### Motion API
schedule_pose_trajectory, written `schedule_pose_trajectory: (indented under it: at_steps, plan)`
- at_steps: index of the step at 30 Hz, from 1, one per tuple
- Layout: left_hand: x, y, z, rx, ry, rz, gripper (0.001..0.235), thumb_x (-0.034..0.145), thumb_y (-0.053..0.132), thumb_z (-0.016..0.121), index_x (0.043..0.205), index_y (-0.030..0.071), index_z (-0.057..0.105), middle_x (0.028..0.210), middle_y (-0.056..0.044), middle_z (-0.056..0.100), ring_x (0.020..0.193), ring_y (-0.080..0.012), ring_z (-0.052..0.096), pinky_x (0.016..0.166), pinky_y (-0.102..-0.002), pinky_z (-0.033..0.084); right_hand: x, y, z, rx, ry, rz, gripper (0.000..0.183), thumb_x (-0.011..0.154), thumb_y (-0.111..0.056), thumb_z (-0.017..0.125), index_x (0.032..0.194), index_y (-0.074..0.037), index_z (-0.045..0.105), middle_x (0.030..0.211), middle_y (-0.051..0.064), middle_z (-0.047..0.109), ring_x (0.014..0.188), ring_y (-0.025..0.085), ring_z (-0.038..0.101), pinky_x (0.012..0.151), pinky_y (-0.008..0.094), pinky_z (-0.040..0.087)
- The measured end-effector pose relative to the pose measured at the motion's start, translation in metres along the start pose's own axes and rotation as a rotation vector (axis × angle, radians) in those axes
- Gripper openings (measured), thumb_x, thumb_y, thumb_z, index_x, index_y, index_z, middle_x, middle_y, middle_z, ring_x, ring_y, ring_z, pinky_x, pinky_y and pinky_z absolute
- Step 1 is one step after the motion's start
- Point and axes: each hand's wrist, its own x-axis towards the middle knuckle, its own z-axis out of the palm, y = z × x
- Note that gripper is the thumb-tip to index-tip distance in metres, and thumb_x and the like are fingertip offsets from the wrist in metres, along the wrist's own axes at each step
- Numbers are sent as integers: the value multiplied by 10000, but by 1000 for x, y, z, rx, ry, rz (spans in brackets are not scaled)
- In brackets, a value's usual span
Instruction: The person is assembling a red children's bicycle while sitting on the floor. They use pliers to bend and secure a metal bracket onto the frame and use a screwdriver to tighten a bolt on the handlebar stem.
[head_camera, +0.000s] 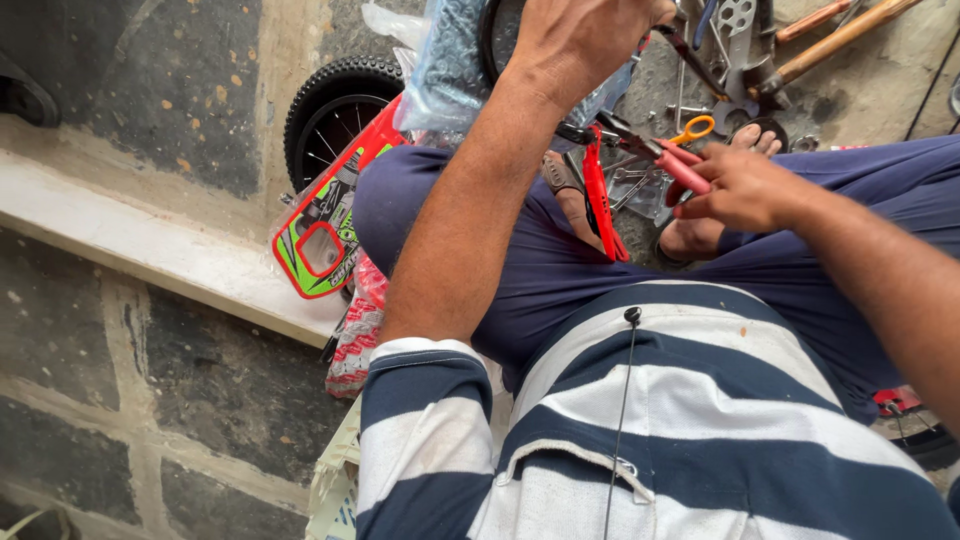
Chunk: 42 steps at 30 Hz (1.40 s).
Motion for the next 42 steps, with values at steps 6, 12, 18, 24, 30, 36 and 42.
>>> schedule_pose_trajectory:
  at_steps: [6,12,18,24,30,36,42]
  plan:
    - [1,0,-8,-27,101,59,203,786,277,789,697,102,738,549,-69,665,468,-223,664,426,-376,511,-4,-21,-1,-549,528,-47,393,901,-495,720,1147,-192,772,1100,203,580,967,370,556,819,499,456]
    - [20,17,-38,-23,-89,-36,295,841,368,785,868,75,765,687,-125,709,616,-253,722,529,-410,550,-27,-31,-5,-656,559,-35,227,795,-345,721,942,-179,770,1063,147,581,947,329,555,756,449,440]
    - [-20,-28,-125,-55,183,-397,533,874,615,734,1175,175,743,1080,-80,808,1069,-287,738,989,-483,524,-24,-22,-15,-695,629,-65,283,965,-424,676,954,-156,764,1007,130,587,893,310,558,749,445,437]
    - [-45,-27,-118,-402,-105,-659,1008,792,716,760,1520,121,398,1310,-241,681,1270,-397,636,1046,-473,488,-33,-16,-8,-732,690,-117,371,914,-482,655,1113,-195,778,1093,127,632,995,319,607,800,470,454]
    - [-62,-12,-126,-399,-92,-592,980,852,634,781,1545,80,366,1362,-276,631,1307,-417,599,1066,-476,479,-66,-9,-34,-107,539,-154,443,874,-351,740,1231,-89,717,1139,177,600,1022,358,607,896,450,494]
    - [-77,19,-128,-405,-15,-538,956,857,628,773,1525,54,401,1400,-253,620,1306,-406,628,1070,-472,509,-66,-56,-30,286,884,-241,223,994,-211,818,1102,-61,693,1081,123,500,943,266,579,834,360,503]
    - [-109,72,-133,-264,176,-429,827,989,629,669,1548,77,411,1536,-221,529,1436,-408,551,1183,-477,490,-19,-89,-55,88,1010,-408,317,931,-100,876,1182,22,724,1188,153,538,1051,305,595,912,406,510]
